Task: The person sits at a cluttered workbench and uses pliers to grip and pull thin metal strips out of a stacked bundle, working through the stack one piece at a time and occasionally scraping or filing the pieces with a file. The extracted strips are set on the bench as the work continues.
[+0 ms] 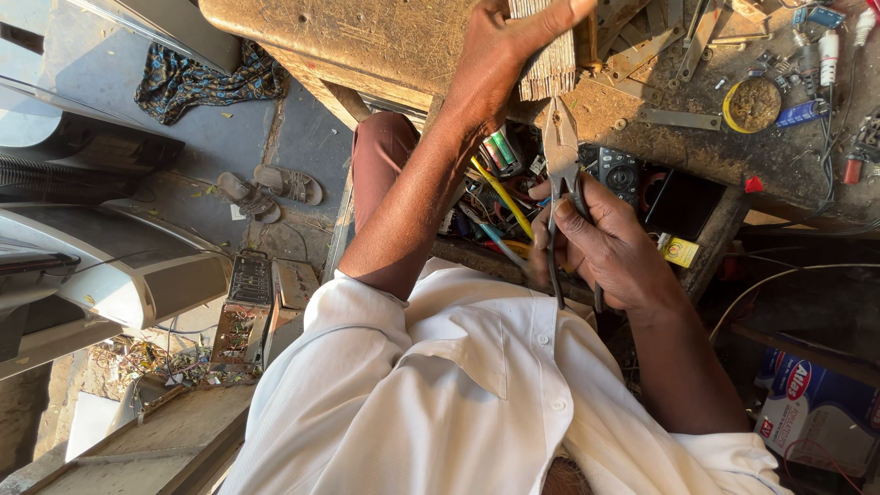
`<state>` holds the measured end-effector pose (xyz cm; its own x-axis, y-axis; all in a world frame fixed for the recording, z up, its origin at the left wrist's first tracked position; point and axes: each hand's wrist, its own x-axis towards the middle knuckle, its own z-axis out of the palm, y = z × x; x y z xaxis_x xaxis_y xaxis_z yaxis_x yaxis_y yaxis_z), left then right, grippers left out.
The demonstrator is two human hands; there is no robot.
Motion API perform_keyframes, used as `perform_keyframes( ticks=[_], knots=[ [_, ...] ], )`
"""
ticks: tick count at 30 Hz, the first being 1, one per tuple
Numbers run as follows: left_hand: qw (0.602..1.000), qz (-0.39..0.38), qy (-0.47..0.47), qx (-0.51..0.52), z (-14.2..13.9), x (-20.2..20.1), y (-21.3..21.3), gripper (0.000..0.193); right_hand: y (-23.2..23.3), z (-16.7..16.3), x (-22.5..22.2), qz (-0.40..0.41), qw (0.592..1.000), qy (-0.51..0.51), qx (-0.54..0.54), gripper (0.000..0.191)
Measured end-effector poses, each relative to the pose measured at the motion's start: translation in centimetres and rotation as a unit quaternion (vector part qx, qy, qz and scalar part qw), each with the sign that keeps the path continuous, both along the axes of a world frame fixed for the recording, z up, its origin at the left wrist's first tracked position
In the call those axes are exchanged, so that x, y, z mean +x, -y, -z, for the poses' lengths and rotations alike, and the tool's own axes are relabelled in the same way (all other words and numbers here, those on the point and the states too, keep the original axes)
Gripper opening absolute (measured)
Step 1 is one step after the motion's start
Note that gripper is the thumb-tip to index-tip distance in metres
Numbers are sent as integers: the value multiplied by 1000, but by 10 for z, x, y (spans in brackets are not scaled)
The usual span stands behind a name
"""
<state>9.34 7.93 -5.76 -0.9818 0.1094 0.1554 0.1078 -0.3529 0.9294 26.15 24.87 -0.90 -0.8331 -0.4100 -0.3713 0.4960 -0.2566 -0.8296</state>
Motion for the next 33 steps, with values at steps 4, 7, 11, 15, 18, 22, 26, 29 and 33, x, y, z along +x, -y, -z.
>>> perform_keyframes(
  ticks=[4,7,11,15,18,22,26,29,33],
  knots=[
    [999,2,-21,32,-1,-1,0,46,0,-3,-1,-1,997,70,-16,22],
    [998,4,12,56,4,-2,0,42,1,7,-2,-2,995,98,-32,25],
    [992,-40,72,91,18,-18,6,40,-2,25,10,-14,995,97,-24,27],
    [980,-133,109,102,34,-39,28,41,-16,28,36,32,991,125,-19,23],
    [982,-123,100,103,40,-39,28,42,-34,24,42,45,996,76,11,19],
    [987,-89,97,97,32,-28,19,43,-47,27,12,41,994,-40,90,19],
    [983,-94,124,98,24,-26,15,45,-52,26,-18,40,969,-129,205,26],
    [982,-100,101,121,27,-28,15,51,-57,15,-23,61,985,-44,154,33],
    [987,-129,38,93,32,-24,16,55,-61,-4,-19,60,997,-12,54,35]
  ],
)
